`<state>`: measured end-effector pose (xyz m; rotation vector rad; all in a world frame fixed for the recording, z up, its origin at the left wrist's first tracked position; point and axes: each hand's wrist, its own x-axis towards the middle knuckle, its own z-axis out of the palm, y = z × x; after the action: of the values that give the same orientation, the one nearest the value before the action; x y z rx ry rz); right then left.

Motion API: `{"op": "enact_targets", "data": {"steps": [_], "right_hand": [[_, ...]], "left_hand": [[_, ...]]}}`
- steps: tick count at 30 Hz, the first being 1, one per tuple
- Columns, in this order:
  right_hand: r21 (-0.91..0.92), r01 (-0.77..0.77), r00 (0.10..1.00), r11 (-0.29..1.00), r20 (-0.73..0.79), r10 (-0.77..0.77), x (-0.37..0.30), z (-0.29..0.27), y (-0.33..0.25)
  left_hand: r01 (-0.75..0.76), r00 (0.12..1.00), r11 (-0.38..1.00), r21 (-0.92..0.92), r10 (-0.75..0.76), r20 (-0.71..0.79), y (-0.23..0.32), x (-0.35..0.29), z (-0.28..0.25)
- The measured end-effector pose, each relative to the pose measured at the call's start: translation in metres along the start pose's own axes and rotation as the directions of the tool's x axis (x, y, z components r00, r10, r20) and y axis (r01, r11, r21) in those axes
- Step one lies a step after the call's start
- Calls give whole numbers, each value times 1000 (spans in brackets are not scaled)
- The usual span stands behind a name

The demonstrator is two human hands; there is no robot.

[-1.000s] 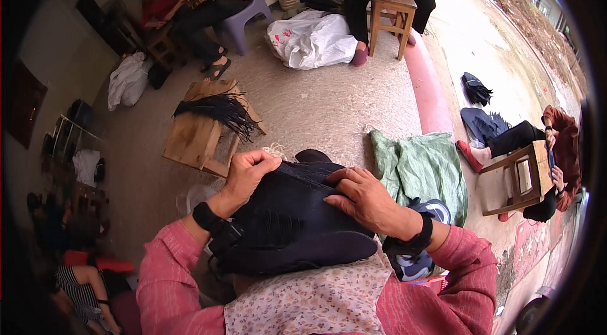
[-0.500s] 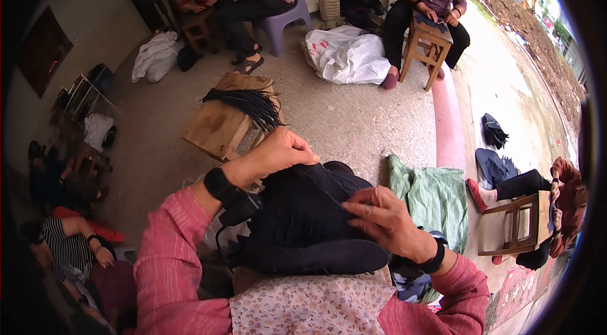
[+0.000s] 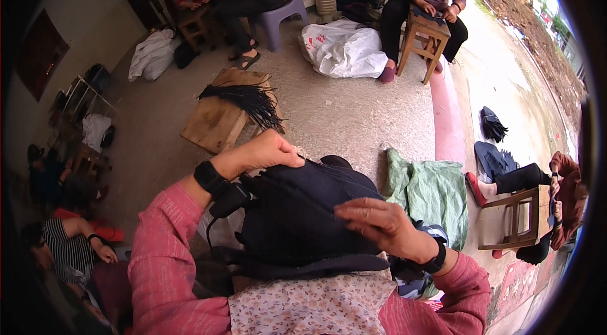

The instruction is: The recorder is assembling shoe uppers by inserting and adjusting components and using a rubber band to secure them.

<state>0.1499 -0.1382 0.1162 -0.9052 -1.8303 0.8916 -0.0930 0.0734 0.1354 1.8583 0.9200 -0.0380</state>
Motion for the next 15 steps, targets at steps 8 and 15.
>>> {"op": "enact_targets", "data": {"steps": [8, 15], "right_hand": [[-262, -156, 988, 952, -46, 149, 4, 6, 22], [-77, -267, 958, 961, -126, 257, 14, 5, 45]], "left_hand": [[101, 995, 988, -113, -103, -10, -43, 1, -14], [-228, 961, 973, 38, 231, -153, 21, 44, -35]]}}
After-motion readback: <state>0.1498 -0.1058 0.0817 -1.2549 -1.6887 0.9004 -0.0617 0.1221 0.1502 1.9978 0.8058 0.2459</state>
